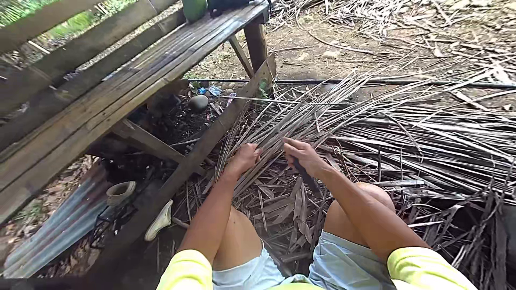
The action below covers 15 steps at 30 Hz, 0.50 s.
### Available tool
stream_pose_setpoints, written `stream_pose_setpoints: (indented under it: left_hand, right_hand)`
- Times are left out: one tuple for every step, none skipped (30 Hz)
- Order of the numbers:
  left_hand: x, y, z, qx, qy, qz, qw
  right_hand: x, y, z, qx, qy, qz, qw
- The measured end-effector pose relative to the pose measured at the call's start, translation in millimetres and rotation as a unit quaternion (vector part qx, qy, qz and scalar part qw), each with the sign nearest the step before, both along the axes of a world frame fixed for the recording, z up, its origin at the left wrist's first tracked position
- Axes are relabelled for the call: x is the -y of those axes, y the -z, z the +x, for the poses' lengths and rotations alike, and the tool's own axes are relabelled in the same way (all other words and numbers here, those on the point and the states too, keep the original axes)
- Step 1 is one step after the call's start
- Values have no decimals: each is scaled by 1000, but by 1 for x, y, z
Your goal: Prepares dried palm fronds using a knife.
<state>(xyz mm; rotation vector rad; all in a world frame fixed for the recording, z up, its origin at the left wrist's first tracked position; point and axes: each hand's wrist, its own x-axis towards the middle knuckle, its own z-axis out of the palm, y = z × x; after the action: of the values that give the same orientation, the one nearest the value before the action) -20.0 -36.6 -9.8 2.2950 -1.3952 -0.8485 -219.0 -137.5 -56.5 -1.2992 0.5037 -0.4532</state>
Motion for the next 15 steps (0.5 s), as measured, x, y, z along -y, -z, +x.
stream_pose_setpoints:
  left_hand:
    - [2, 1, -2, 8, 3, 0, 1000]
    - [3, 1, -4, 13, 7, -6, 1000]
    - [3, 2, -5, 18, 8, -15, 1000]
    - [3, 1, -7, 21, 9, -24, 999]
    - [3, 1, -9, 27, 10, -30, 999]
    - [3, 1, -10, 32, 9, -32, 999]
    - [3, 3, -10, 40, 12, -34, 999]
    - [3, 5, -10, 48, 21, -34, 998]
    - [3, 7, -11, 62, 30, -35, 997]
    - [2, 9, -13, 78, 38, -36, 996]
    - [2, 10, -15, 92, 43, -38, 994]
    - [2, 11, -18, 101, 45, -40, 993]
    - [2, 12, -20, 112, 47, -41, 992]
    - [2, 12, -22, 123, 48, -42, 990]
    - [2, 11, -24, 136, 50, -44, 988]
  right_hand:
    - [-6, 2, 6, -6, -31, -3, 1000]
    - [-10, 4, 12, -11, -55, -4, 998]
    - [-13, 6, 16, -16, -71, -3, 997]
    - [-15, 9, 19, -22, -84, -4, 996]
    - [-17, 11, 22, -28, -92, -6, 995]
    - [-18, 12, 23, -34, -96, -8, 995]
    - [-18, 13, 25, -38, -95, -12, 995]
    - [-18, 14, 26, -39, -88, -15, 995]
    - [-17, 15, 27, -41, -81, -18, 996]
    - [-16, 16, 28, -44, -72, -22, 996]
    - [-16, 17, 27, -46, -63, -30, 997]
    - [-16, 16, 26, -48, -58, -38, 996]
    - [-17, 15, 25, -48, -52, -45, 996]
    - [-18, 15, 24, -48, -47, -51, 996]
    - [-19, 14, 25, -48, -39, -51, 997]
